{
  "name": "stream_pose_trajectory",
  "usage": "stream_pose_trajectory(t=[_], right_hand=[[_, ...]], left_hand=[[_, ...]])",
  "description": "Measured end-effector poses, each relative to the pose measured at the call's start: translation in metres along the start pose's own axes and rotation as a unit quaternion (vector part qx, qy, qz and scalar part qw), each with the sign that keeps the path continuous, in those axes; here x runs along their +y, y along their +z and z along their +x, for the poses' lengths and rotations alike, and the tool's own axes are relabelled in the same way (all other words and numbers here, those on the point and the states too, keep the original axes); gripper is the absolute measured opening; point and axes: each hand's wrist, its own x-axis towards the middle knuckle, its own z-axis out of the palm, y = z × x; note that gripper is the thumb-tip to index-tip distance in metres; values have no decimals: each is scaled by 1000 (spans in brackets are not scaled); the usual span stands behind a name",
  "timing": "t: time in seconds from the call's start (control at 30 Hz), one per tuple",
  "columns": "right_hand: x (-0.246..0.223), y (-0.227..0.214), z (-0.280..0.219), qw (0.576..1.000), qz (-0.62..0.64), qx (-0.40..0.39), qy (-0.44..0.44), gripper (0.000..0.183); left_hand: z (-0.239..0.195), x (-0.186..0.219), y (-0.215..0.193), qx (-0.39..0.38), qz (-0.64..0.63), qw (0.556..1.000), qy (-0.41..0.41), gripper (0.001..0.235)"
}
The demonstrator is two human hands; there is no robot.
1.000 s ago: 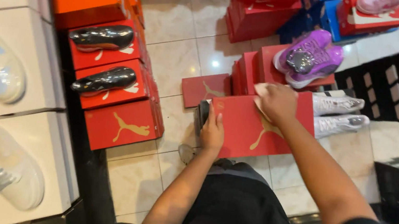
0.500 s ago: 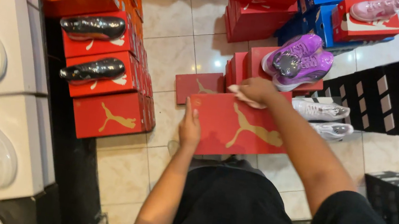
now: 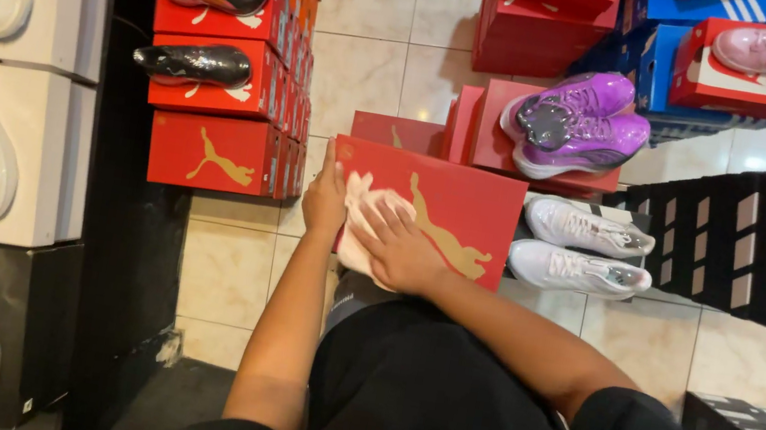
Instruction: Cleaning and inspecting shoe boxes using a cloth in a storage area
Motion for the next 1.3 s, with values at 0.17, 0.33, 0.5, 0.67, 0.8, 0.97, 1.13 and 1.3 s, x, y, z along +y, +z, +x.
stream_pose_trajectory(t=[0.17,0.33,0.5,0.67,0.8,0.97,1.13,1.3], right_hand=[[69,-42,-60,1000,-2,-3,4,75],[123,-32,-37,968,-168,46,180,64],[46,-20,90,983,-44,33,173,63],[-1,32,68,989,-49,2,138,77],[20,-41,-6,997,-31,19,62,67],[67,-40,-55,920,-161,66,350,71],[9,-8,17,885,-116,52,448,66],[-45,5,-39,955,-61,-20,290,69]], left_hand=[[-7,13,-17,-42,-13,999,-15,50],[-5,27,-29,-84,-93,992,-20,51],[14,4,-23,-156,-343,926,21,53],[14,10,-41,-172,-399,901,23,48],[13,-5,-23,-175,-323,929,45,53],[9,-2,-26,-176,-248,952,47,55],[14,-16,-14,-145,-211,965,61,54],[7,-14,-15,-133,-180,974,43,52]])
